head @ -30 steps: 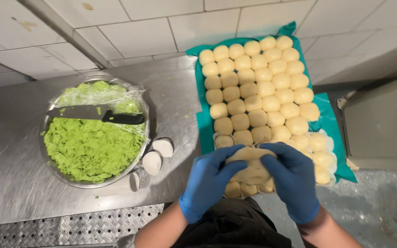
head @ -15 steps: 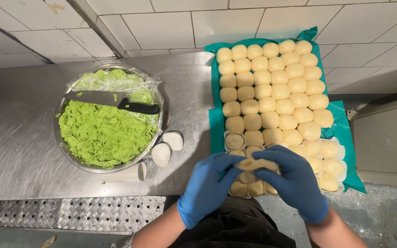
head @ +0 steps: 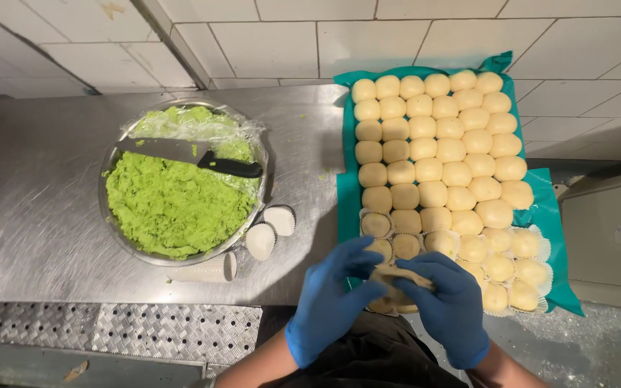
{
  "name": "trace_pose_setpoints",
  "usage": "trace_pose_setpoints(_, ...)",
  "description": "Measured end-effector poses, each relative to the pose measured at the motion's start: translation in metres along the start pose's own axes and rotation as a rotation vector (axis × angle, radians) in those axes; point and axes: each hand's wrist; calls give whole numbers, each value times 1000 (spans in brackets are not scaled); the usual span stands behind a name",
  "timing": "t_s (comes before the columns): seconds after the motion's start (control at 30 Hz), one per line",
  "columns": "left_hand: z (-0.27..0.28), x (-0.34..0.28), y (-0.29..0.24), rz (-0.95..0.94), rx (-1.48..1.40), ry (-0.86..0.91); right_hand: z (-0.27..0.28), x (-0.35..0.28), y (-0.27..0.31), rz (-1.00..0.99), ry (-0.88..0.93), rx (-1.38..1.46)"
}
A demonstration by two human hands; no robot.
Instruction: Filling flattened dough with green paste and rolling them into buns to place in paper liners.
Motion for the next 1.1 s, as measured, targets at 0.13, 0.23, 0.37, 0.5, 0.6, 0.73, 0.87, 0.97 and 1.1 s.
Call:
trace_pose_setpoints(0.13, -3, -16, 25, -30, 58, -54, -6, -8, -20, 47, 38, 185)
trace_pose_setpoints(0.23, 8, -17, 33, -128, 222, -1, 0, 7, 46, 378, -72, 139)
trace_pose_setpoints(0.37, 14, -12, 15, -93, 188, 76, -7, -7, 10, 170, 144, 72)
trace_pose_setpoints(0.5, 14, -11, 9, -15, 21, 94, -8, -10, -17, 129, 34, 140)
trace_pose_setpoints(0.6, 13, -17, 18, 5, 111, 83, 1, 0, 16, 155, 95, 230)
trace_pose_setpoints(0.73, 10, -20, 24, -114, 212, 45, -3, 7, 29, 348, 197, -25)
trace_pose_setpoints(0.87, 14, -12, 8, -65, 8, 32, -9, -2, -11, 101, 105, 33)
trace_pose_setpoints(0.97, 13, -14, 14, -8, 14, 80, -8, 0, -6, -182, 66, 257)
trace_pose_setpoints(1.1, 11, -19, 35, -84, 224, 92, 2, 17, 37, 158, 186, 323)
Point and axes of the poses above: each hand's wrist, its own x-axis towards the middle knuckle, its own z-axis out of the back of the hand, y = z × x, and after that the axes turned 2 degrees about -y, right-handed
